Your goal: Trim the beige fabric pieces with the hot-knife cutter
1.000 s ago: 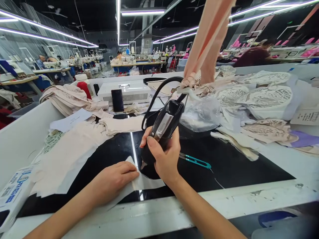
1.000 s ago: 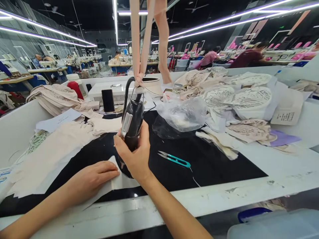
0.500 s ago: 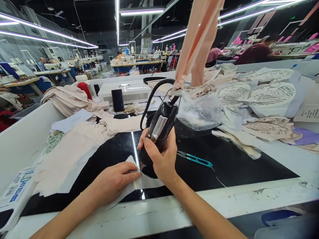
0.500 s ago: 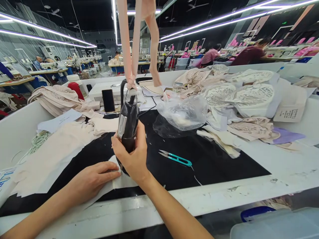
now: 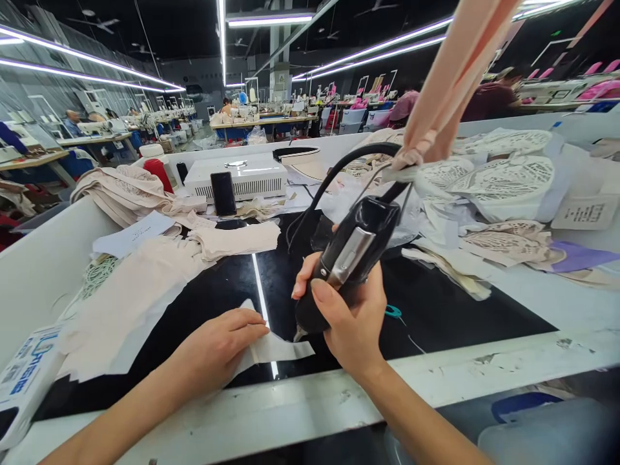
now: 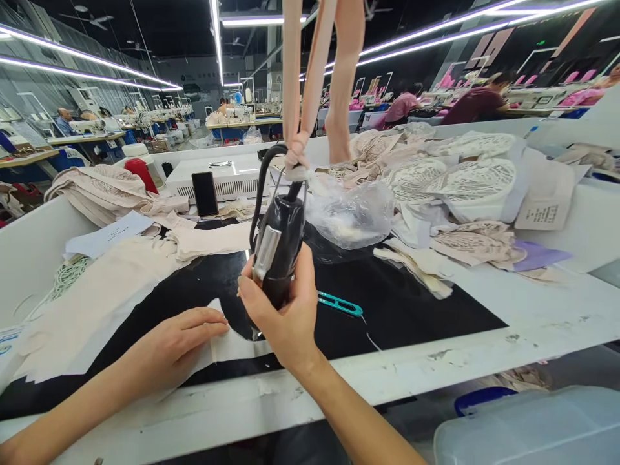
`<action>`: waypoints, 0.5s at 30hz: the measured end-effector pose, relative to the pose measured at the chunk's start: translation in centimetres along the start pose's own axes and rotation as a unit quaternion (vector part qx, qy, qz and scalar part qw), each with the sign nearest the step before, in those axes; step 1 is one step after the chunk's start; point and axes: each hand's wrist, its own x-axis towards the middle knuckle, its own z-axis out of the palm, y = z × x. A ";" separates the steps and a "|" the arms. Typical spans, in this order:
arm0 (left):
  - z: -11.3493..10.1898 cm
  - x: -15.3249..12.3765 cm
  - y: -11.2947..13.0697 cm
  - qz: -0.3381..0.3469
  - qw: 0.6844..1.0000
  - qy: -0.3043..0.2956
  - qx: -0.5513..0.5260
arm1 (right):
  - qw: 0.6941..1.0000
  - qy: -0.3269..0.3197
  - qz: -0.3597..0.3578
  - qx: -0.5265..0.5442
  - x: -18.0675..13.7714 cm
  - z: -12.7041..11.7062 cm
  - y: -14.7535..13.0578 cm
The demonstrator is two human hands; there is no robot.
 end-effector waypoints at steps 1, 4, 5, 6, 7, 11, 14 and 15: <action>0.1 0.2 0.3 -0.007 1.000 -0.004 -0.006 | 1.000 0.002 0.001 -0.006 -0.2 -0.2 -0.1; 0.6 0.6 1.2 -0.024 0.999 -0.026 -0.026 | 1.000 0.007 0.000 -0.026 -0.7 -0.7 -0.1; 0.8 0.7 1.4 -0.030 0.999 -0.031 -0.029 | 0.999 0.009 -0.003 -0.032 -0.8 -0.8 -0.2; 1.0 0.7 1.6 -0.036 0.998 -0.036 -0.029 | 0.999 0.010 -0.006 -0.035 -0.9 -0.8 -0.2; 1.2 0.7 1.8 -0.040 0.998 -0.040 -0.028 | 0.999 0.011 -0.009 -0.038 -0.9 -0.8 -0.2; 1.9 0.3 2.1 -0.029 0.999 -0.035 -0.004 | 0.999 0.008 -0.010 -0.036 -1.1 -0.8 -0.4; 2.1 -0.1 2.1 -0.006 1.000 -0.018 0.015 | 0.999 0.007 -0.012 -0.035 -1.1 -0.8 -0.6; 2.2 -0.2 2.1 0.000 1.000 -0.015 0.019 | 0.999 0.007 -0.013 -0.036 -1.1 -0.8 -0.6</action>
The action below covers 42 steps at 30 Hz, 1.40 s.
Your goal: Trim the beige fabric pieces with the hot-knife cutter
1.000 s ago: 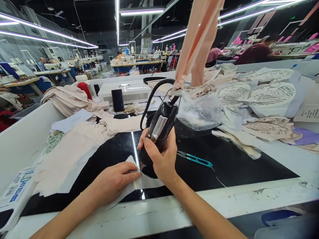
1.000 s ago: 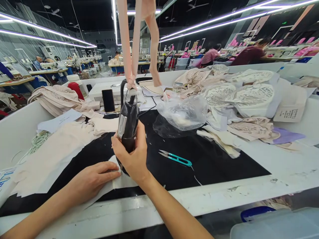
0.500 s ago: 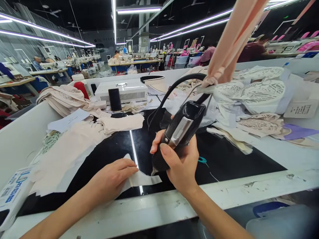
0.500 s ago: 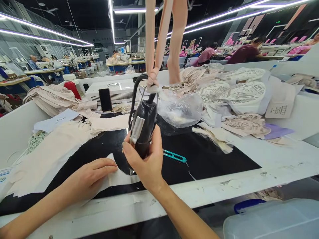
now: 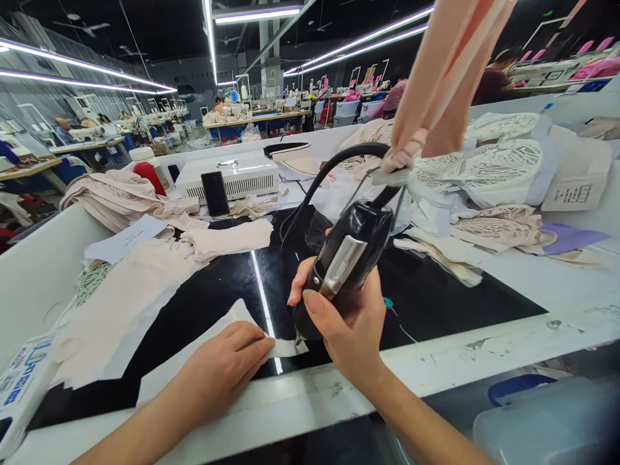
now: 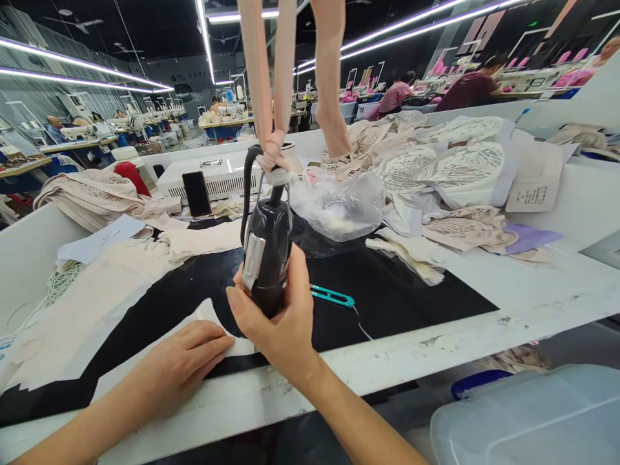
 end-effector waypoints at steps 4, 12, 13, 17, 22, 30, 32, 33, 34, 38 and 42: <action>0.2 -0.3 0.0 0.005 1.000 0.002 0.006 | 1.000 -0.001 -0.003 -0.003 0.0 -0.1 0.0; 0.8 -0.9 0.2 0.000 1.000 0.007 0.021 | 0.999 -0.011 0.007 0.029 0.4 0.6 0.5; 0.8 -0.9 0.2 0.000 1.000 0.006 0.020 | 0.999 -0.012 0.008 0.037 0.5 0.8 0.6; 0.8 -0.9 0.4 -0.007 1.000 -0.004 0.013 | 0.999 -0.017 0.015 0.044 0.6 1.6 1.2; 0.7 -0.8 0.5 -0.016 1.000 -0.018 -0.002 | 0.999 -0.021 0.015 0.043 0.5 2.0 1.5; 0.3 -0.4 0.8 -0.043 0.999 0.005 -0.015 | 0.998 -0.022 0.022 0.056 0.7 2.3 1.6; 0.3 -0.3 0.9 -0.043 0.999 0.012 -0.018 | 0.998 -0.019 0.020 0.061 0.7 2.5 1.8; 0.3 -0.3 0.9 -0.044 0.999 0.015 -0.020 | 0.998 -0.020 0.020 0.060 0.8 2.6 1.9; 0.4 -0.3 0.9 -0.047 0.999 0.016 -0.021 | 0.998 -0.022 0.023 0.056 0.8 2.6 1.9; 0.5 -0.4 0.9 -0.058 0.998 0.009 -0.021 | 0.998 -0.028 0.035 0.041 0.9 2.8 1.7; 0.5 -0.4 1.0 -0.054 0.998 0.010 -0.031 | 0.998 -0.021 0.034 0.042 1.0 2.9 1.9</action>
